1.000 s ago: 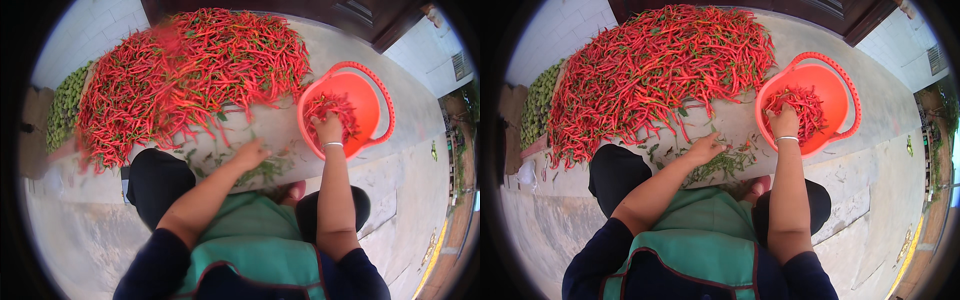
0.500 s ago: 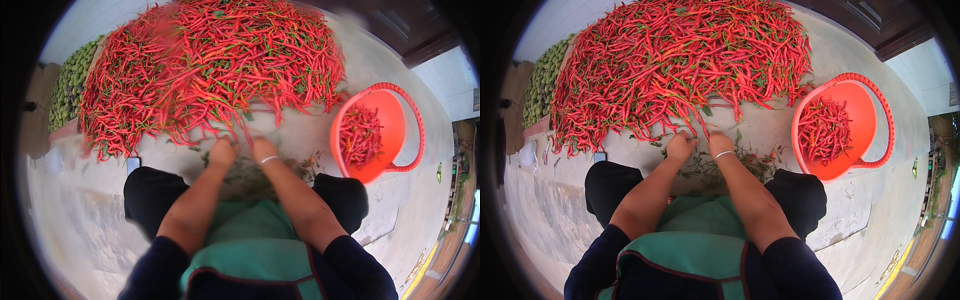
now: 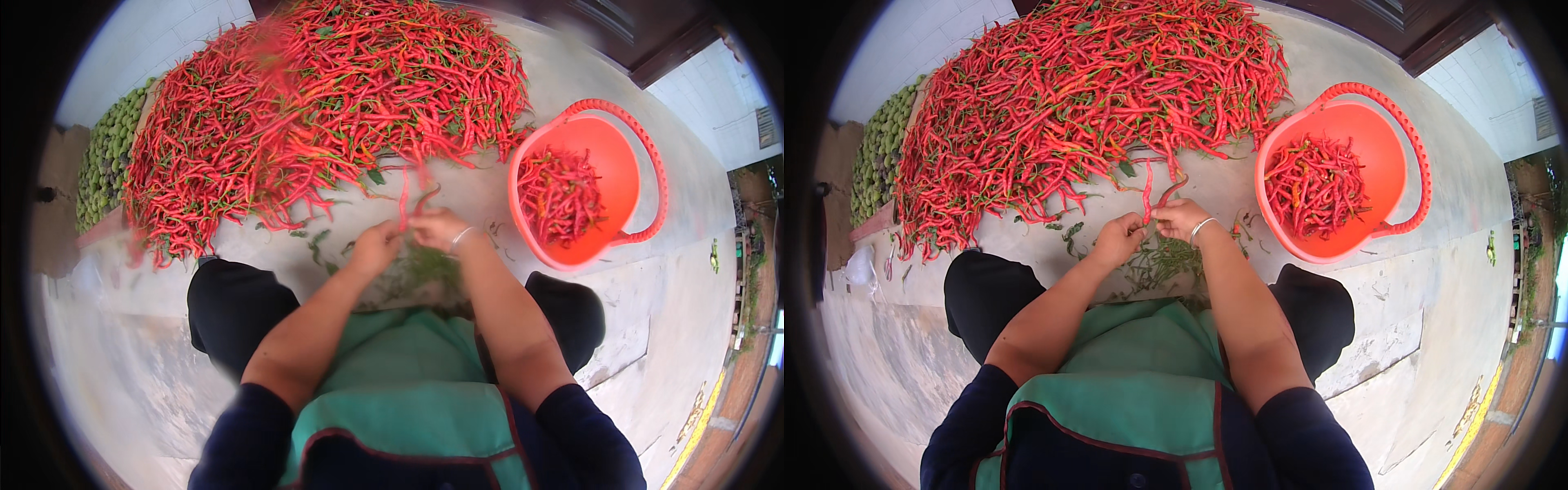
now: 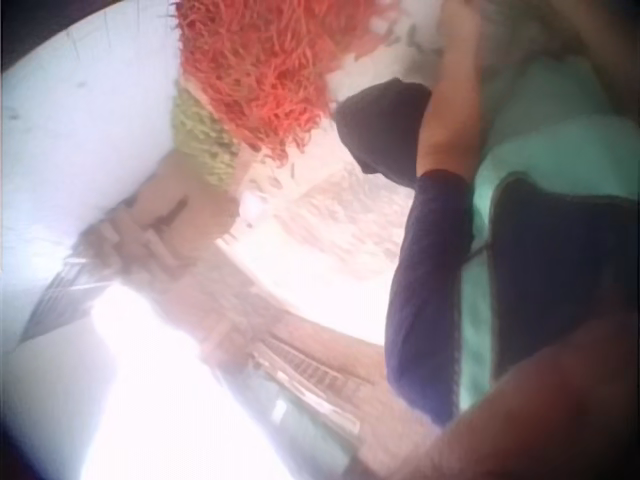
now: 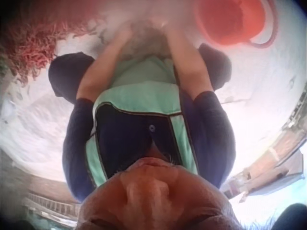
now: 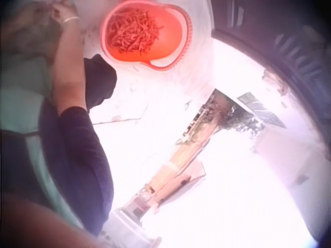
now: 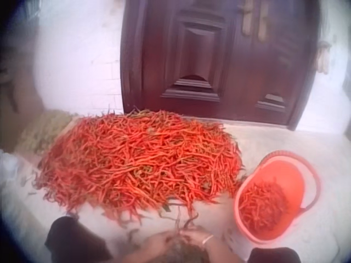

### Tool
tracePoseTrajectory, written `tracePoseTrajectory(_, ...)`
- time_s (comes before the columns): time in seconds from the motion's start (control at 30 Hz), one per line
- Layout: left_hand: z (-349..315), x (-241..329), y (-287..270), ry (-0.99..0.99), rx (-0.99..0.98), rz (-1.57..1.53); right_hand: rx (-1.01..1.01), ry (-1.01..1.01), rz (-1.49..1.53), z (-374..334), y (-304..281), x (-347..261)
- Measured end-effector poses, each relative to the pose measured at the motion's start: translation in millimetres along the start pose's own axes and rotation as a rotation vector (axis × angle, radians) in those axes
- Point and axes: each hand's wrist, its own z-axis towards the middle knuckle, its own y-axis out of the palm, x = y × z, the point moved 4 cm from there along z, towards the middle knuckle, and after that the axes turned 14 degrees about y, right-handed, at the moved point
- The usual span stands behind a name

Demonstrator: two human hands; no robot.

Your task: The person picks through a large pile of red chilis on the floor by hand, removing the stems and placing the chilis into a red bucket.

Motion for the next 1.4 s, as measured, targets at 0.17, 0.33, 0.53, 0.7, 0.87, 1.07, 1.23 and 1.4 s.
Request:
tracePoseTrajectory(0.17,1,46,-6,-0.057,-0.077,-0.172,-0.195,-0.086,0.105,-44,3,-3)
tracePoseTrajectory(0.33,6,61,-10,-0.044,-0.138,-0.239,-0.142,-0.163,0.055,-67,11,8)
tracePoseTrajectory(0.53,5,79,-7,-0.075,-0.231,-0.249,-0.165,-0.219,0.162,-78,7,14)
tracePoseTrajectory(0.7,3,75,-2,-0.028,-0.262,-0.383,-0.121,-0.210,0.124,-65,9,19)
tracePoseTrajectory(0.87,-1,82,-3,-0.230,-0.256,-0.516,-0.196,-0.248,0.199,-46,4,21)
tracePoseTrajectory(1.07,1,63,-2,-0.363,-0.169,-0.439,0.380,-0.452,-0.333,-85,35,-2)
tracePoseTrajectory(1.23,15,36,19,-0.133,-0.281,0.162,1.074,-1.092,-0.903,-125,29,-33)
tracePoseTrajectory(1.4,11,58,21,0.061,-0.177,0.504,1.562,-0.496,-0.933,-206,-84,-75)
